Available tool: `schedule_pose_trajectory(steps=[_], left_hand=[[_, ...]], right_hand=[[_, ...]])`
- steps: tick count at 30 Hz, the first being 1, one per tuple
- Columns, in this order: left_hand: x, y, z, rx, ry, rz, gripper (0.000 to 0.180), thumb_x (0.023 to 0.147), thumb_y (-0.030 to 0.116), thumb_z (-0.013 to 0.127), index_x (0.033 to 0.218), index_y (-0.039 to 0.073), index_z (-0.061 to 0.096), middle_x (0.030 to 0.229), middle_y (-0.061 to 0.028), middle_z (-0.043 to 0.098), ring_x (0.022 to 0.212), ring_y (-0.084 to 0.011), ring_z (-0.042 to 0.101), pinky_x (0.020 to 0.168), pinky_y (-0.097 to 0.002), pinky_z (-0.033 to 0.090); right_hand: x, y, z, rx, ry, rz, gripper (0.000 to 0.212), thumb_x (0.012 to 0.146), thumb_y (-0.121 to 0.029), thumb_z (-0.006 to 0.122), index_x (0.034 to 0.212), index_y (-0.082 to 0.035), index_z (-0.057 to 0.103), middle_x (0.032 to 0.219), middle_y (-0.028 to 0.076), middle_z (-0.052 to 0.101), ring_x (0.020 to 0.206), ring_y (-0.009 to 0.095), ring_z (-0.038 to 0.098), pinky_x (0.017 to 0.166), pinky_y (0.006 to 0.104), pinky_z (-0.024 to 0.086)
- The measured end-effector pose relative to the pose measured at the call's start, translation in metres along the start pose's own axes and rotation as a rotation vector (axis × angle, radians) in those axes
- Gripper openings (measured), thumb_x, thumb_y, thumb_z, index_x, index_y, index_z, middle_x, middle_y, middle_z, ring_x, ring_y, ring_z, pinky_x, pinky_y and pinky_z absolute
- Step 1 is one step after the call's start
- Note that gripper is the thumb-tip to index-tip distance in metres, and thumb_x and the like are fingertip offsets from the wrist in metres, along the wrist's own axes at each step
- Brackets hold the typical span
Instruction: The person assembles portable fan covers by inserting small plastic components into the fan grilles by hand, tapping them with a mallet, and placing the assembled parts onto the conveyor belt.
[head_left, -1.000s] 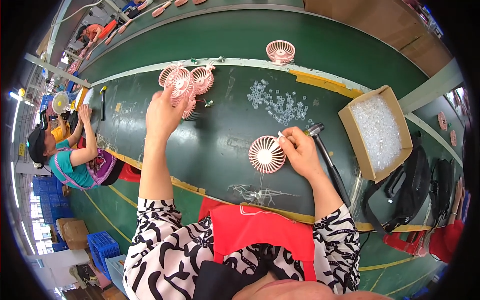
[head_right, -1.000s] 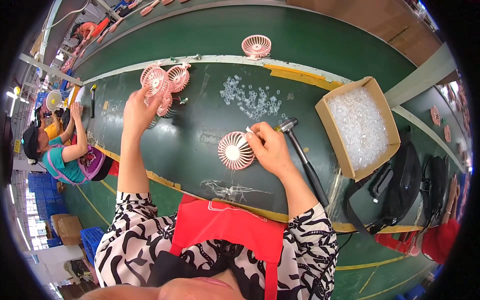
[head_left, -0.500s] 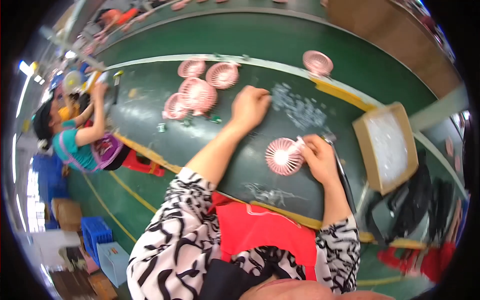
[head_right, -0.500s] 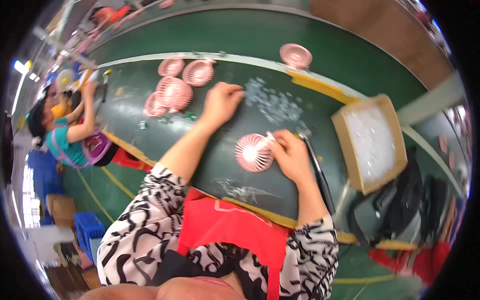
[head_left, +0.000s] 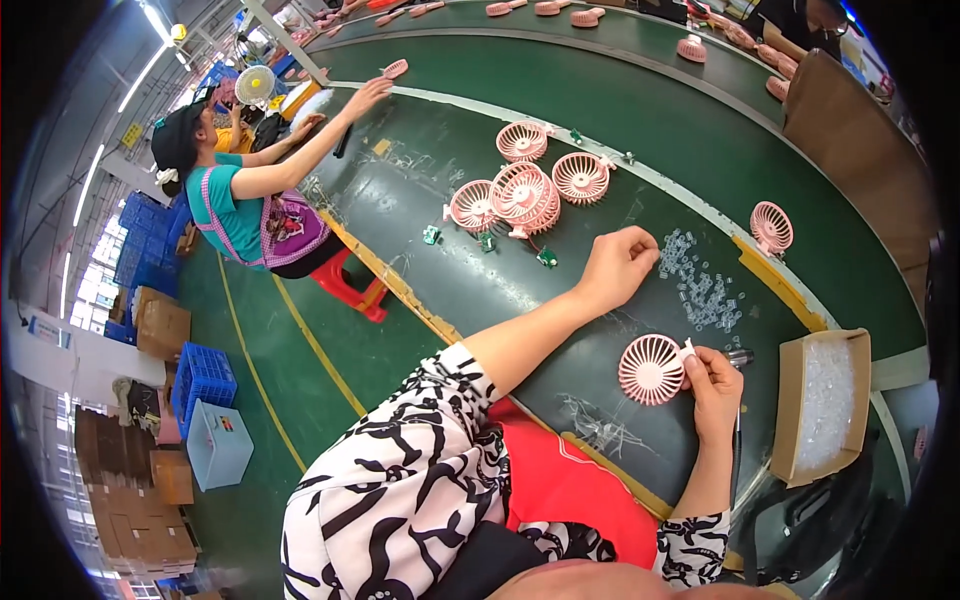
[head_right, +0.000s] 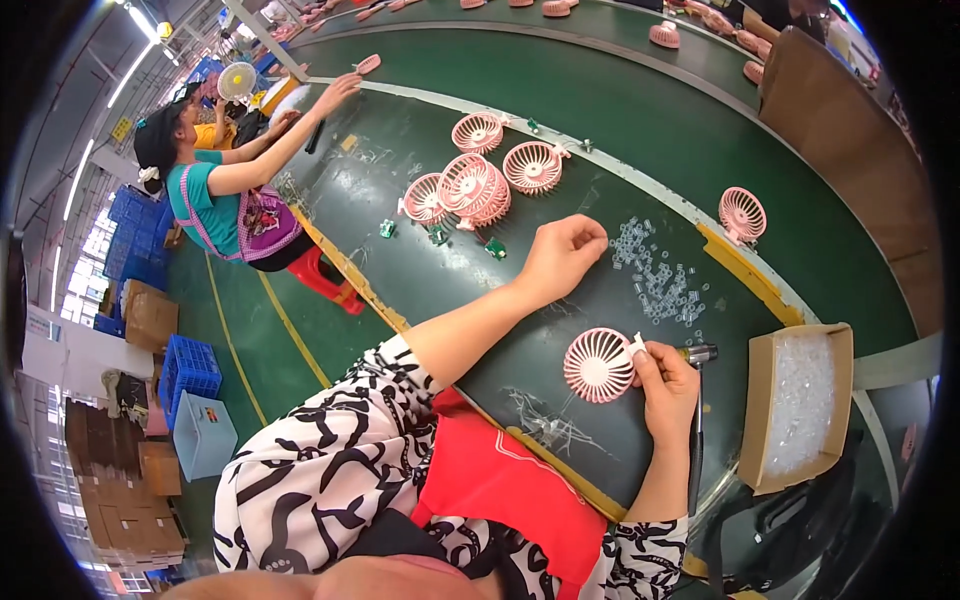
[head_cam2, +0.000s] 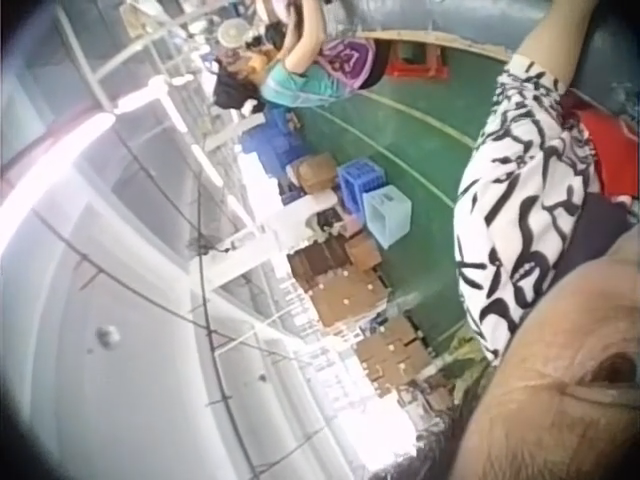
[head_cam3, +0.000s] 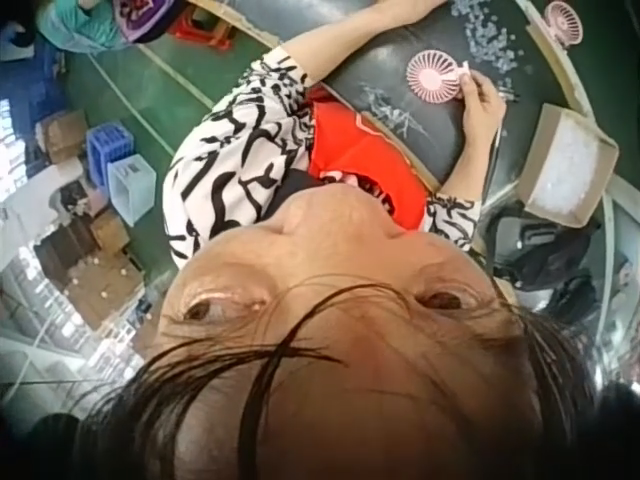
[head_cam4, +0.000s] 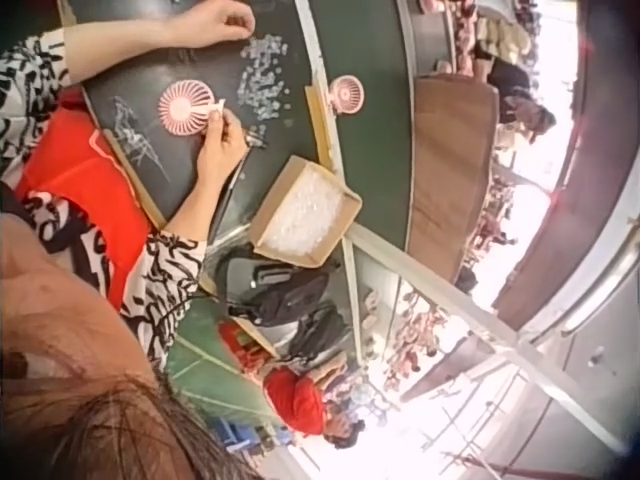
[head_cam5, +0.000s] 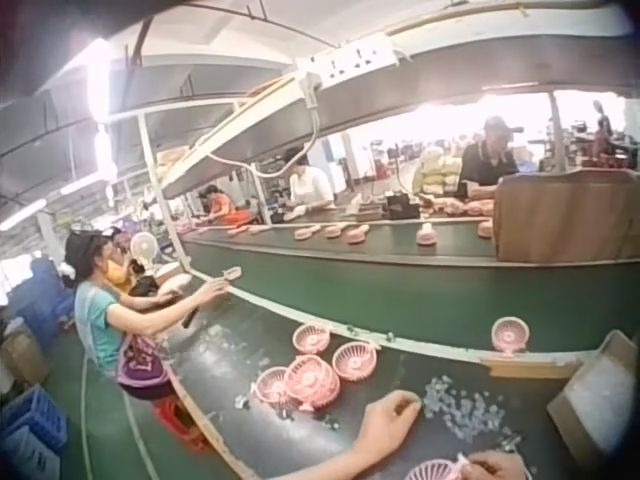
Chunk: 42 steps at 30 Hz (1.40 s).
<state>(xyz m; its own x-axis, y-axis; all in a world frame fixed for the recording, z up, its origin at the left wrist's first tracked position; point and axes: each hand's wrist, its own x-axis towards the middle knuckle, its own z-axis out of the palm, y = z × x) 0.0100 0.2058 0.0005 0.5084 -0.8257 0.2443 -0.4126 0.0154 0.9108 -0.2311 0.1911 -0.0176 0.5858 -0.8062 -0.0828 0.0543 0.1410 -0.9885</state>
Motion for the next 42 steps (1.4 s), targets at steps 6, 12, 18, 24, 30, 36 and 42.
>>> schedule_pose_trajectory(steps=[6,12,18,24,30,36,42], left_hand=[[-0.047,0.016,0.011,-0.662,-0.433,-0.396,0.012,0.084,0.006,0.071,0.095,0.002,0.069,0.083,-0.0034,0.07,0.071,-0.0081,0.062,0.062,-0.0217,0.048],[-0.057,0.016,0.021,-0.806,-0.514,-0.548,0.019,0.085,0.009,0.071,0.102,0.001,0.07,0.085,-0.0058,0.071,0.071,-0.0112,0.063,0.063,-0.0234,0.049],[-0.055,0.027,0.002,-0.845,-0.571,-0.67,0.017,0.09,0.008,0.068,0.104,-0.002,0.069,0.093,-0.0088,0.071,0.081,-0.0135,0.065,0.075,-0.0252,0.053],[-0.056,0.027,0.009,-0.832,-0.607,-0.681,0.017,0.09,0.006,0.069,0.105,-0.002,0.069,0.093,-0.0105,0.071,0.084,-0.0158,0.067,0.078,-0.0275,0.054],[-0.059,0.025,0.009,-0.826,-0.618,-0.643,0.018,0.09,0.006,0.069,0.106,-0.003,0.069,0.093,-0.0108,0.071,0.084,-0.0156,0.067,0.078,-0.0266,0.054],[-0.061,0.025,0.006,-0.782,-0.627,-0.537,0.015,0.089,0.002,0.068,0.104,-0.002,0.07,0.096,-0.0107,0.072,0.088,-0.017,0.068,0.082,-0.0287,0.054],[-0.06,0.032,0.003,-0.605,-0.598,-0.425,0.014,0.089,0.0,0.068,0.102,-0.003,0.071,0.096,-0.0114,0.072,0.09,-0.017,0.068,0.084,-0.0279,0.054]], right_hand=[[-0.012,-0.014,-0.007,-0.109,0.055,-0.092,0.019,0.092,-0.011,0.068,0.102,0.005,0.069,0.082,0.001,0.066,0.071,0.006,0.056,0.064,0.0207,0.045],[-0.015,-0.029,-0.007,-0.275,0.159,-0.103,0.02,0.091,-0.012,0.062,0.096,0.005,0.07,0.081,0.003,0.065,0.074,0.009,0.057,0.066,0.0239,0.045],[-0.008,-0.026,-0.002,-0.052,0.054,-0.016,0.018,0.093,-0.014,0.065,0.096,0.004,0.07,0.082,0.0,0.066,0.076,0.006,0.059,0.066,0.0226,0.047],[-0.011,-0.021,-0.004,0.015,0.013,-0.029,0.021,0.096,-0.017,0.065,0.096,0.003,0.07,0.079,-0.002,0.066,0.072,0.004,0.058,0.063,0.0215,0.047],[-0.013,-0.022,-0.005,-0.004,-0.02,-0.013,0.021,0.095,-0.017,0.065,0.098,0.003,0.071,0.081,-0.001,0.066,0.073,0.005,0.058,0.065,0.0212,0.047],[-0.012,-0.02,-0.005,-0.01,-0.044,-0.003,0.021,0.096,-0.017,0.064,0.097,0.002,0.071,0.08,-0.001,0.068,0.074,0.004,0.059,0.066,0.0216,0.048],[-0.01,-0.021,-0.003,-0.063,-0.028,0.015,0.02,0.096,-0.017,0.064,0.096,0.002,0.071,0.08,0.0,0.068,0.074,0.004,0.059,0.066,0.0215,0.048]])
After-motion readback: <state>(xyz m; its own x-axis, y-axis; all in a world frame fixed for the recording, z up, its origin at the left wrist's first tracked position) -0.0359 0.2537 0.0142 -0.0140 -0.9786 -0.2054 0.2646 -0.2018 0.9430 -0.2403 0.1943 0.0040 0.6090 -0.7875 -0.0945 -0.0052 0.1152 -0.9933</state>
